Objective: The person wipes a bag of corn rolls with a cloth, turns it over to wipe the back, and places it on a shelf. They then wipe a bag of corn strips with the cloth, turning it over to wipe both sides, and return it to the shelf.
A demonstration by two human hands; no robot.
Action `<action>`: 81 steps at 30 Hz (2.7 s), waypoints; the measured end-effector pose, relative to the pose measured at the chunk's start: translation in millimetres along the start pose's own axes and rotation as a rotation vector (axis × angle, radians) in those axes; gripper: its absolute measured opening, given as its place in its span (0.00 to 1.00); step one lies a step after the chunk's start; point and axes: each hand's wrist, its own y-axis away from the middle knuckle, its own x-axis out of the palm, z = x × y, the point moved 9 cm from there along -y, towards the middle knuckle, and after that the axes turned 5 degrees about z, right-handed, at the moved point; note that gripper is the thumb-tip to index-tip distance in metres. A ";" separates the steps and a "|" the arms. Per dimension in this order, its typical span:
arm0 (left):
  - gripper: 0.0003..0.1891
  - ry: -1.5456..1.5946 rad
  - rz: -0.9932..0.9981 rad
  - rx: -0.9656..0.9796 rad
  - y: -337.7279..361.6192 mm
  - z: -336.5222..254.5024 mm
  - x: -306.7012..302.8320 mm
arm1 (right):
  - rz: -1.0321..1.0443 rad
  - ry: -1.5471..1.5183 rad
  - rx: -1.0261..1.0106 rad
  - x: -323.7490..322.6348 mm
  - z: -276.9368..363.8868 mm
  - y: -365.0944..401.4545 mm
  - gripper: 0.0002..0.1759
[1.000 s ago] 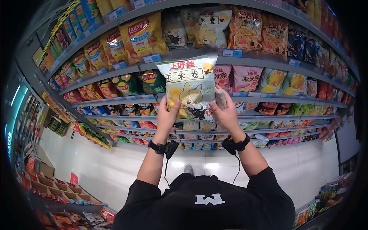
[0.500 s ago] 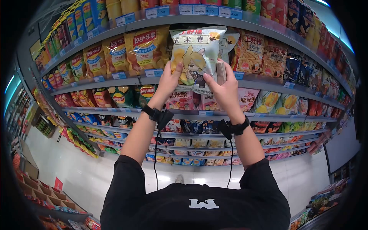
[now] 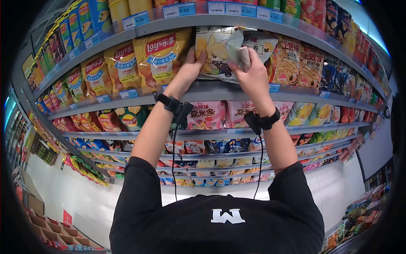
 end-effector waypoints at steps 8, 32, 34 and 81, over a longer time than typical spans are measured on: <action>0.27 -0.029 -0.039 -0.119 9.5 7.5 -25.7 | 0.038 0.297 -0.046 35.2 -2.7 -3.2 0.36; 0.30 -0.469 -0.025 0.181 29.8 -7.9 -38.2 | 0.267 0.491 0.043 48.0 -10.6 -0.2 0.24; 0.31 -0.569 -0.046 0.218 39.2 -22.7 -32.9 | 0.257 0.522 0.063 46.6 -11.1 3.0 0.25; 0.36 -0.283 -0.226 0.005 -5.2 -20.3 -16.6 | 0.007 0.071 -0.037 20.0 8.7 -16.7 0.21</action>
